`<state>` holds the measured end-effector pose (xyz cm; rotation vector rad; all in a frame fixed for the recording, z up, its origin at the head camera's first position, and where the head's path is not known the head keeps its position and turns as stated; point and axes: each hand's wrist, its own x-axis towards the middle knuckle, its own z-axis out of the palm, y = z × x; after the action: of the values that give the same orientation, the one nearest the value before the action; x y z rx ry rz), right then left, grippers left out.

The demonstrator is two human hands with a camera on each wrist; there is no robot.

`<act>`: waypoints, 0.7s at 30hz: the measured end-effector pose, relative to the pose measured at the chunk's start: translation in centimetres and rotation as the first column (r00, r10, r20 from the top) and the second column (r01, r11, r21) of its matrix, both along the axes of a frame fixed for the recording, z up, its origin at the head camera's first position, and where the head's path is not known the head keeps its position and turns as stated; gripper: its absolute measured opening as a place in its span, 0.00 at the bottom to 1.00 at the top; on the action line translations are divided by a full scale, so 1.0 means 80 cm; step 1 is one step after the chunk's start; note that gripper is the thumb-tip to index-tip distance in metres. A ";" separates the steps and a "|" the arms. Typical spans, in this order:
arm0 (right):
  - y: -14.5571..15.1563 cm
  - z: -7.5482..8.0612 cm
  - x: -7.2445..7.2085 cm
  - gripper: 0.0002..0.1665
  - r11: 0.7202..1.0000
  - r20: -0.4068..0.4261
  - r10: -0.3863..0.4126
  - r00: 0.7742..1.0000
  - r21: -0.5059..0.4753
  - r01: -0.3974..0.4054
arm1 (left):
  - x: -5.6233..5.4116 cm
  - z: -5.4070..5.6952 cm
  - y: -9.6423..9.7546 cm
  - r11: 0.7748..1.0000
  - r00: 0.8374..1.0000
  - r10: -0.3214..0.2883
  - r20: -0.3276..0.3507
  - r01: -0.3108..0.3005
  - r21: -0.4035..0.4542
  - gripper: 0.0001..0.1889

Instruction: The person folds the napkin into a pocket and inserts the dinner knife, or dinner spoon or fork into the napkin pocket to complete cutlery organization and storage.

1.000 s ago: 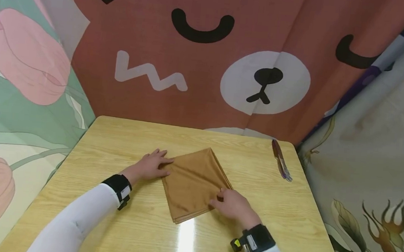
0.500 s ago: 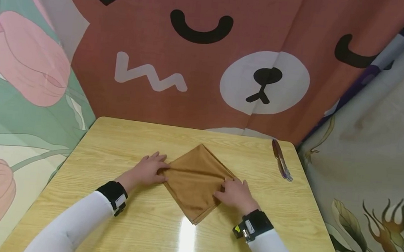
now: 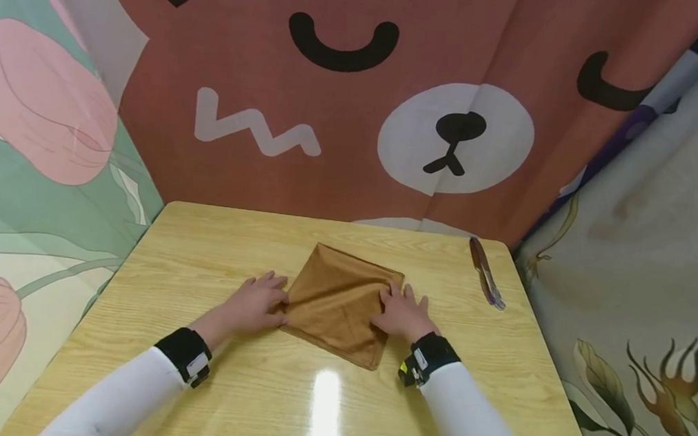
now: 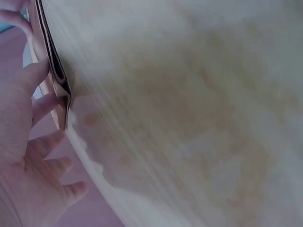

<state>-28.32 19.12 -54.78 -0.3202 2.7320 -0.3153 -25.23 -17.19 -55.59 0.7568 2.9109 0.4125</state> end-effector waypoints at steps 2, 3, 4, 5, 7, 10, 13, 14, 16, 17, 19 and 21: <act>-0.002 0.000 -0.006 0.48 1.000 0.010 -0.002 1.000 -0.007 0.002 | 0.005 0.001 0.001 1.000 1.000 -0.004 0.001 0.004 0.011 0.20; -0.004 0.000 -0.009 0.48 1.000 0.012 -0.002 1.000 -0.010 0.002 | 0.008 0.001 0.002 1.000 1.000 -0.007 0.002 0.007 0.016 0.19; -0.005 0.000 -0.012 0.49 1.000 0.016 -0.004 1.000 -0.016 0.004 | 0.010 0.001 0.003 1.000 1.000 -0.007 0.008 0.007 0.022 0.19; -0.006 0.000 -0.015 0.49 1.000 0.020 -0.004 1.000 -0.016 0.005 | 0.013 0.002 0.004 0.999 1.000 -0.008 0.014 0.008 0.031 0.19; -0.008 -0.001 -0.019 0.50 1.000 0.027 0.000 1.000 -0.017 0.001 | 0.018 0.001 0.005 0.999 1.000 -0.009 0.025 0.008 0.042 0.17; -0.010 -0.002 -0.025 0.49 1.000 0.040 0.015 0.999 -0.024 -0.014 | 0.024 -0.001 0.008 0.999 0.999 -0.015 0.040 0.013 0.050 0.16; -0.011 -0.003 -0.031 0.49 0.998 0.054 0.041 0.998 -0.044 -0.039 | 0.031 -0.002 0.010 0.998 0.998 -0.031 0.054 0.028 0.059 0.15; -0.011 -0.004 -0.032 0.49 0.997 0.060 0.051 0.997 -0.052 -0.048 | 0.033 -0.001 0.011 0.997 0.998 -0.038 0.057 0.034 0.065 0.15; -0.010 -0.003 -0.034 0.49 0.995 0.077 0.066 0.995 -0.073 -0.060 | 0.037 -0.001 0.012 0.997 0.997 -0.043 0.071 0.038 0.069 0.16; -0.009 -0.002 -0.035 0.49 0.994 0.083 0.073 0.994 -0.087 -0.065 | 0.038 0.000 0.013 0.997 0.996 -0.044 0.076 0.039 0.067 0.16; -0.006 -0.002 -0.036 0.49 0.992 0.099 0.083 0.992 -0.102 -0.073 | 0.041 -0.001 0.014 0.998 0.995 -0.040 0.092 0.035 0.059 0.17; -0.003 -0.002 -0.038 0.50 0.990 0.110 0.091 0.990 -0.114 -0.079 | 0.042 -0.002 0.015 0.999 0.994 -0.031 0.109 0.027 0.043 0.18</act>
<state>-31.39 18.85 -54.92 -0.4334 2.5853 -0.4475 -21.89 -16.01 -55.75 0.7562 2.7941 0.4966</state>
